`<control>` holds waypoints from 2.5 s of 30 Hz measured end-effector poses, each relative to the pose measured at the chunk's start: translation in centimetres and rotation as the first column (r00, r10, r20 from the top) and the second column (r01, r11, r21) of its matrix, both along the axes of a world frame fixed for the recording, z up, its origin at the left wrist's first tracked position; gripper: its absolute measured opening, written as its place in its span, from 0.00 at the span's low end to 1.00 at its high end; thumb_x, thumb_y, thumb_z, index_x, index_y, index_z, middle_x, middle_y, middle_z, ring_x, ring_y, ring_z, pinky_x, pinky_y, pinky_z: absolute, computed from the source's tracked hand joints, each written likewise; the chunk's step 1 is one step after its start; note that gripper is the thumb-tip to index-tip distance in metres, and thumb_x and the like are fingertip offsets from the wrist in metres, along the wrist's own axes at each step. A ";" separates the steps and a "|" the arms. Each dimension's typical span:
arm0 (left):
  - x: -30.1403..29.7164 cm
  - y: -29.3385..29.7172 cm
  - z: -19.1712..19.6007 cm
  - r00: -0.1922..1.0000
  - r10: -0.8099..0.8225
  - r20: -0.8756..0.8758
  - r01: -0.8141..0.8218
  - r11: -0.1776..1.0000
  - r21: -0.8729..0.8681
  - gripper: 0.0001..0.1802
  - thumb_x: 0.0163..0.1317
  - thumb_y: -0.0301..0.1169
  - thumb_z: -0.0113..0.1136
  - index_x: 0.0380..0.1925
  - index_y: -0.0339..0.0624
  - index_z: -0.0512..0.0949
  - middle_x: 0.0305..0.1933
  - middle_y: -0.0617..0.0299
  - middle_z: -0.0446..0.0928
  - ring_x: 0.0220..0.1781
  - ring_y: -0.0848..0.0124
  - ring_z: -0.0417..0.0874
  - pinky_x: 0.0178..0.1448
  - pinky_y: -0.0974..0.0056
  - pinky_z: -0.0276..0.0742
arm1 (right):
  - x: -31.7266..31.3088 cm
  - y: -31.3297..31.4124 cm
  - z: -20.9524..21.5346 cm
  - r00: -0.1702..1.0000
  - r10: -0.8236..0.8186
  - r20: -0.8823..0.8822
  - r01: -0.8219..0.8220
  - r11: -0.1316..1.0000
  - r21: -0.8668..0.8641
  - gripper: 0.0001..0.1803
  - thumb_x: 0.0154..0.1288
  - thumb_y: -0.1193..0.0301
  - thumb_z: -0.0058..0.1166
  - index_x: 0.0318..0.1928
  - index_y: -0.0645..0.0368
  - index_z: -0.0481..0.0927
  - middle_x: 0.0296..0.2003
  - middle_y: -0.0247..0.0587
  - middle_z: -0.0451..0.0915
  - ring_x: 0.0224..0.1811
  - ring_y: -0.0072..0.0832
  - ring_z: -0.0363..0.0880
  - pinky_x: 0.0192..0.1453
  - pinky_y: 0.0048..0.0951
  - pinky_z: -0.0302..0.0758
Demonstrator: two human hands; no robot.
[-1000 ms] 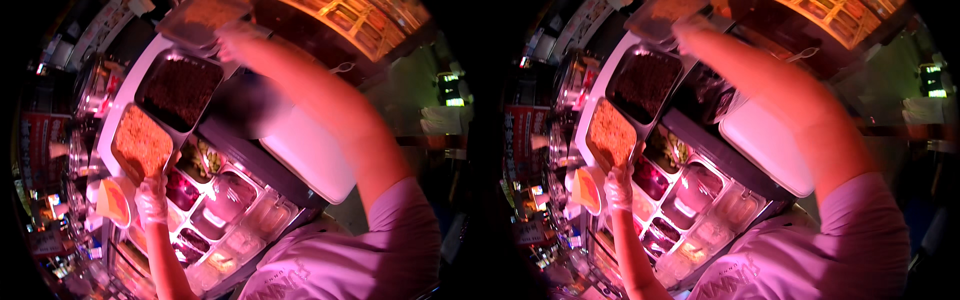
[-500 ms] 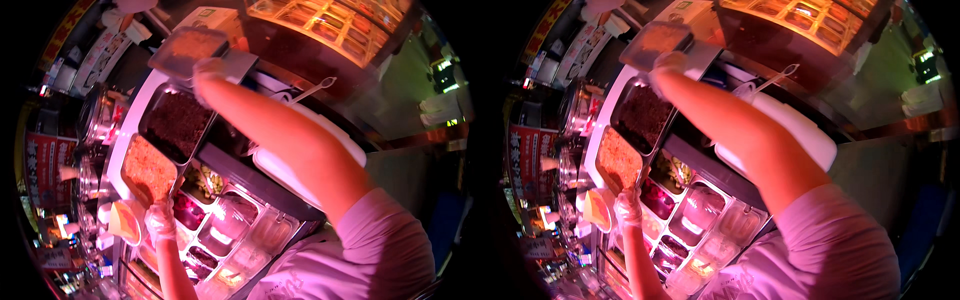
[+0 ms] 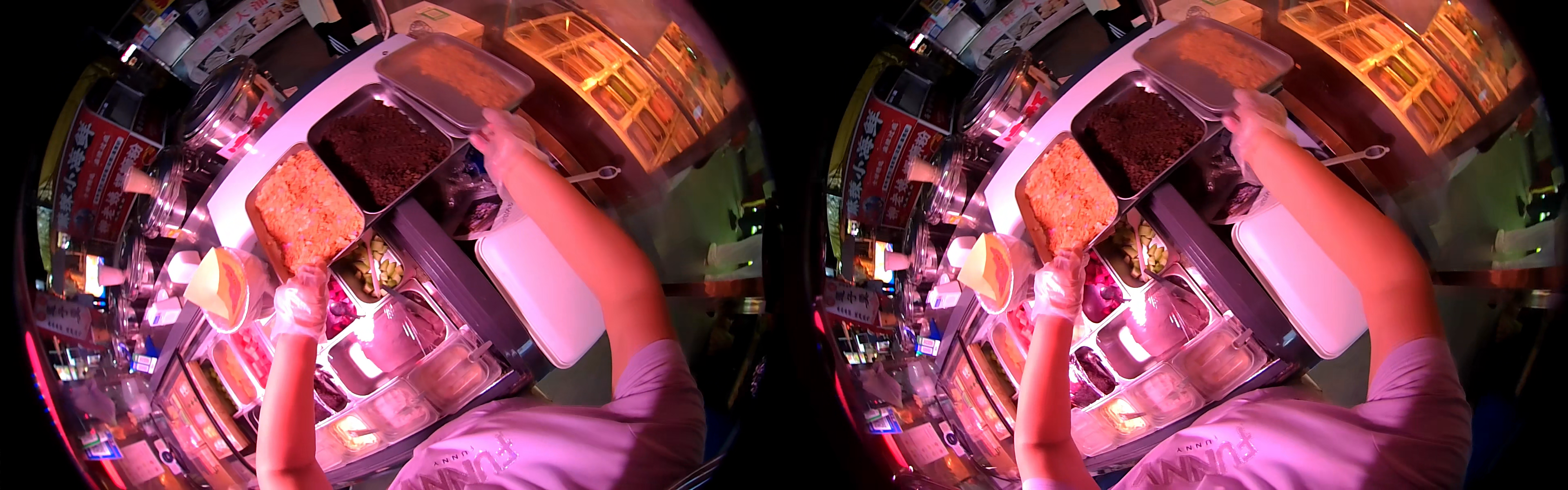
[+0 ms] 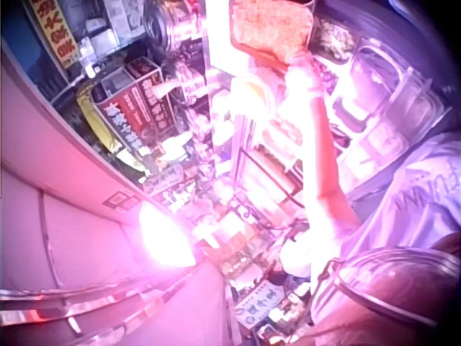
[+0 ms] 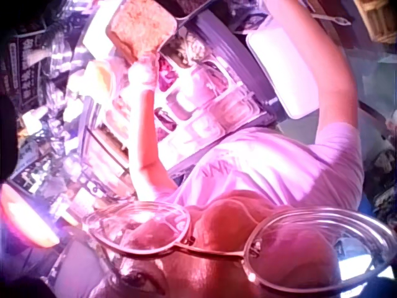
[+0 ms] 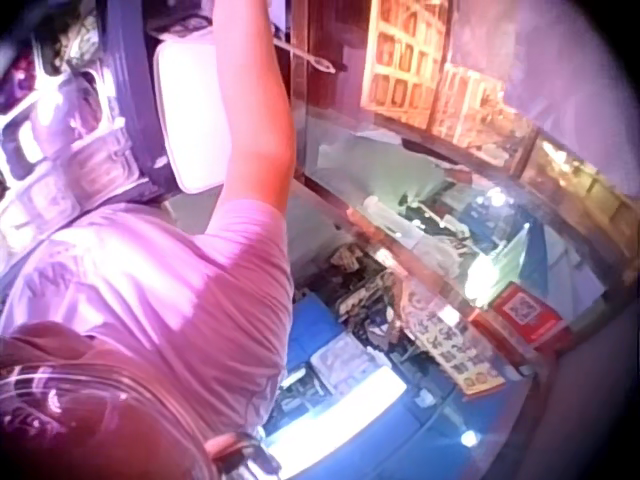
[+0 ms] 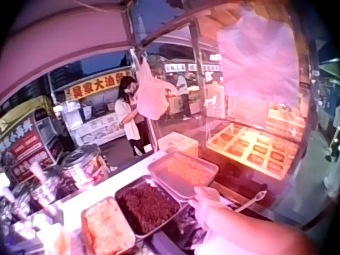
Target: The person assembles a fruit-based snack by scooping various diced fruits into a plastic bag, then adding a dark crumbly topping and a light crumbly topping. The person seals the bag and places it into a white styrofoam container.
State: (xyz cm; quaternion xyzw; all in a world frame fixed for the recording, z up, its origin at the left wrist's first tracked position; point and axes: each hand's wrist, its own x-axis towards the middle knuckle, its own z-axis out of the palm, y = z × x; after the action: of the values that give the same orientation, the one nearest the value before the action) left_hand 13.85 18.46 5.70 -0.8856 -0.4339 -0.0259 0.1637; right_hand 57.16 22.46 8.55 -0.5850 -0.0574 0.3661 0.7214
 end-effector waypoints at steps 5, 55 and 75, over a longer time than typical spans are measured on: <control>1.2 0.3 0.5 0.997 -0.056 -0.055 0.059 0.996 0.065 0.04 0.62 0.28 0.51 0.37 0.45 0.72 0.22 0.59 0.76 0.23 0.60 0.85 0.23 0.55 0.79 | -0.7 -2.4 1.7 0.992 -0.046 -0.120 0.055 0.995 0.079 0.12 0.65 0.67 0.64 0.42 0.61 0.80 0.36 0.39 0.77 0.36 0.25 0.76 0.37 0.24 0.77; -45.9 -84.3 -3.6 -0.471 0.518 0.714 -0.577 0.430 -0.694 0.11 0.69 0.38 0.62 0.40 0.42 0.85 0.28 0.52 0.84 0.23 0.62 0.84 0.36 0.57 0.80 | -72.4 -65.3 -1.3 -0.728 0.667 -0.159 -0.642 -0.745 -0.182 0.18 0.69 0.64 0.62 0.52 0.62 0.83 0.35 0.29 0.83 0.32 0.15 0.75 0.38 0.22 0.72; -71.0 -67.7 -1.5 -0.177 0.682 0.710 -0.695 0.425 -0.581 0.26 0.65 0.27 0.63 0.63 0.36 0.73 0.46 0.50 0.85 0.46 0.53 0.86 0.51 0.55 0.81 | -106.9 -51.2 0.8 -0.738 0.492 0.461 -0.673 -0.584 -0.454 0.12 0.76 0.64 0.54 0.39 0.60 0.81 0.25 0.32 0.78 0.29 0.21 0.75 0.34 0.28 0.73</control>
State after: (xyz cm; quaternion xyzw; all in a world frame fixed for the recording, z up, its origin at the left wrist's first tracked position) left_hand -57.11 -49.24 4.22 -0.3201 -0.8429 -0.4171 -0.1139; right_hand -49.69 -28.78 9.34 -0.1542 -0.8114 0.5636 -0.0159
